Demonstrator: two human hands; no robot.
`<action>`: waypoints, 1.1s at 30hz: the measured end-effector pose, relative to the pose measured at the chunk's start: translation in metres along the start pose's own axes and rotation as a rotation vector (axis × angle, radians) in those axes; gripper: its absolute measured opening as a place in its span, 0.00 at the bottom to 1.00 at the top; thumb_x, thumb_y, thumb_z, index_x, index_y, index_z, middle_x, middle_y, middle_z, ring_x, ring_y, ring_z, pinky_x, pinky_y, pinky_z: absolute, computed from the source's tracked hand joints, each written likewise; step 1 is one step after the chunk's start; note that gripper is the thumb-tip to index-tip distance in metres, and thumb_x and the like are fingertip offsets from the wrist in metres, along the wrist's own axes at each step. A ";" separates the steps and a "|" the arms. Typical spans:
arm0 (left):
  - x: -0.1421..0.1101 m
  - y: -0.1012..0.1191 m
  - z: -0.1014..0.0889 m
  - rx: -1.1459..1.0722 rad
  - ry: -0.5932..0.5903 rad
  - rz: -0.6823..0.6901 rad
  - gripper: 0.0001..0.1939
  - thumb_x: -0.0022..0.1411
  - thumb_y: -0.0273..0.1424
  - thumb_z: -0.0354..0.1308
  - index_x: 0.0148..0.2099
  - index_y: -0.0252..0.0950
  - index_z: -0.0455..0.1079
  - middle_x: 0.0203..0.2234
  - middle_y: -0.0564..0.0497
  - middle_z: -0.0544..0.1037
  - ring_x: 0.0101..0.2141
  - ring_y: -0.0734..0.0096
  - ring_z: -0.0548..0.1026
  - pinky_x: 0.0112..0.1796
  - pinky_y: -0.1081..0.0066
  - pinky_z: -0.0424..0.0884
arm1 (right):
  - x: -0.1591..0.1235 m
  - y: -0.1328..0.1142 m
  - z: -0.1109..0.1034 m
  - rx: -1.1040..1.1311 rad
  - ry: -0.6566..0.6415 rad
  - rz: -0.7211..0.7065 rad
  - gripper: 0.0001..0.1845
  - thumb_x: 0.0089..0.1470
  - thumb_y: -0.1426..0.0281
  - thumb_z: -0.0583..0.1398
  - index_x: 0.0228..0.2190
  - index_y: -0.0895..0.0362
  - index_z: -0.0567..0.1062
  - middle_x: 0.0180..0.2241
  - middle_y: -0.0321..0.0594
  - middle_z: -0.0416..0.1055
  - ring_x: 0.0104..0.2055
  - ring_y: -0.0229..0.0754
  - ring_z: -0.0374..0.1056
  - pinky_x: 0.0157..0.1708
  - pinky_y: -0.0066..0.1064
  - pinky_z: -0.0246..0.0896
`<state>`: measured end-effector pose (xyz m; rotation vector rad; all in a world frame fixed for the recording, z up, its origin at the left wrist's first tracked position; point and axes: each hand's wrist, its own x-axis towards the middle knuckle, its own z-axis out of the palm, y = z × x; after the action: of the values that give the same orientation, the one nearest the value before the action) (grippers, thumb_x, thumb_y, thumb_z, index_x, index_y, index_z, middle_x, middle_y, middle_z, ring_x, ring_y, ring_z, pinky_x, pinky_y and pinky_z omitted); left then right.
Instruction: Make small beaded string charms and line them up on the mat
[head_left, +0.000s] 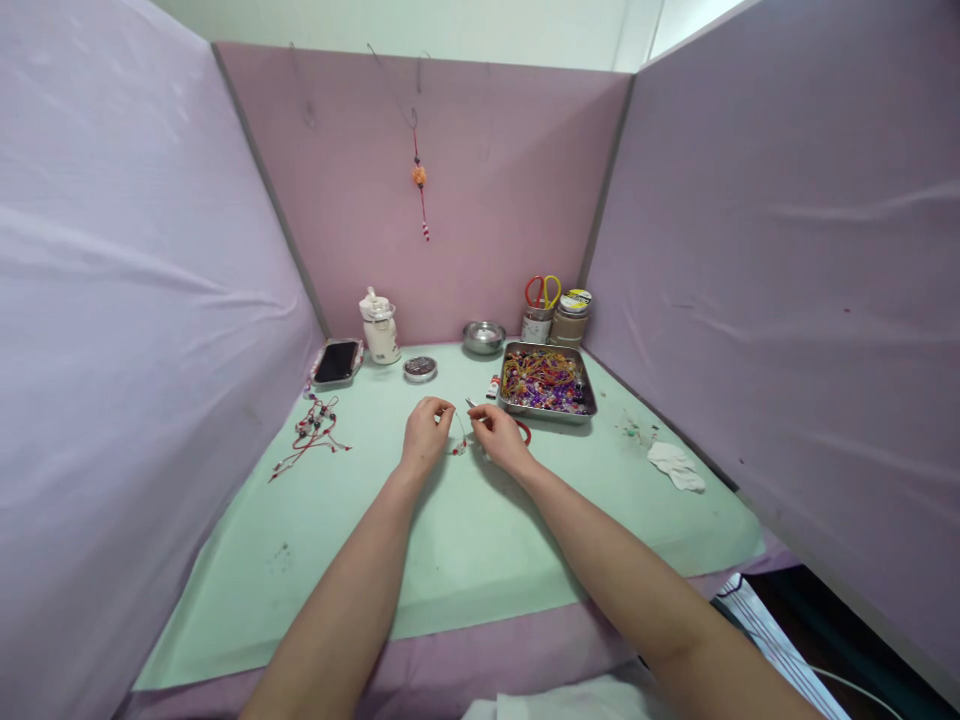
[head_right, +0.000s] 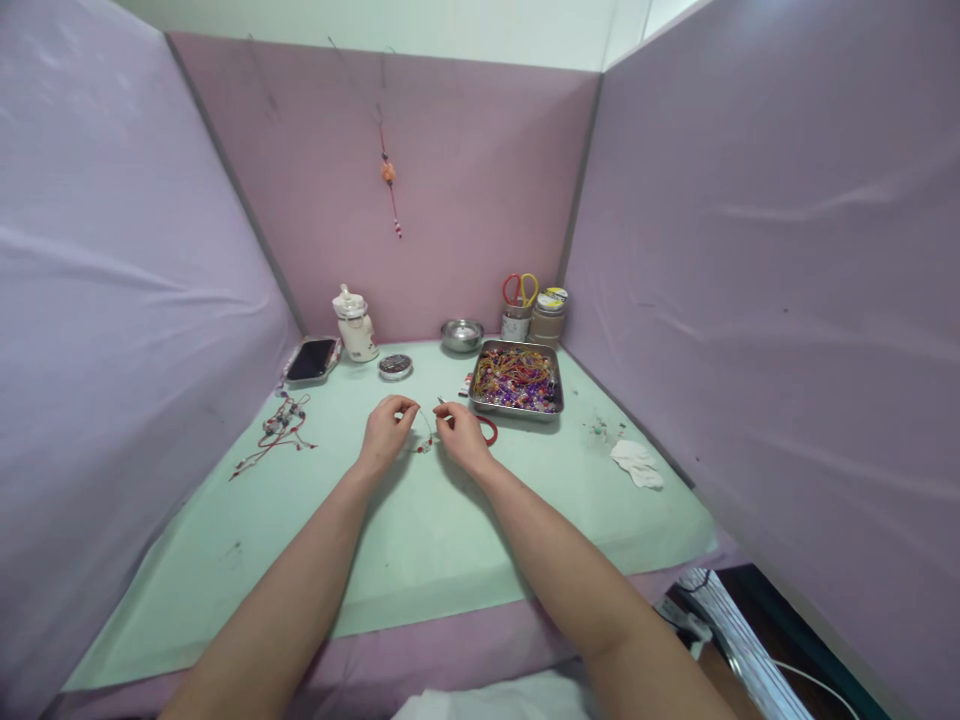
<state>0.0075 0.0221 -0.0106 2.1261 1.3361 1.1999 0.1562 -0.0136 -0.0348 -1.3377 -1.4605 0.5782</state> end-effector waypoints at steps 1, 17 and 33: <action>0.000 0.000 0.000 0.002 -0.011 -0.003 0.09 0.60 0.29 0.51 0.34 0.35 0.72 0.33 0.47 0.76 0.36 0.67 0.73 0.38 0.69 0.68 | 0.000 -0.001 -0.001 -0.016 0.011 -0.010 0.11 0.50 0.72 0.53 0.35 0.57 0.73 0.36 0.39 0.73 0.29 0.36 0.66 0.34 0.29 0.62; -0.005 0.006 -0.010 0.284 -0.401 -0.109 0.12 0.47 0.32 0.60 0.37 0.37 0.73 0.39 0.45 0.75 0.43 0.58 0.71 0.43 0.65 0.65 | -0.006 -0.010 -0.016 -0.628 -0.247 -0.129 0.06 0.51 0.71 0.59 0.29 0.56 0.78 0.36 0.43 0.69 0.41 0.44 0.60 0.41 0.33 0.55; -0.001 -0.001 -0.019 0.461 -0.533 -0.072 0.08 0.54 0.26 0.54 0.35 0.38 0.73 0.35 0.45 0.77 0.40 0.60 0.72 0.41 0.65 0.63 | 0.000 -0.012 -0.025 -0.618 -0.219 -0.059 0.09 0.53 0.77 0.54 0.31 0.55 0.73 0.35 0.37 0.75 0.39 0.41 0.65 0.38 0.32 0.47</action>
<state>-0.0089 0.0194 -0.0012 2.4304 1.5028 0.2563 0.1731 -0.0234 -0.0158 -1.7316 -1.9494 0.2395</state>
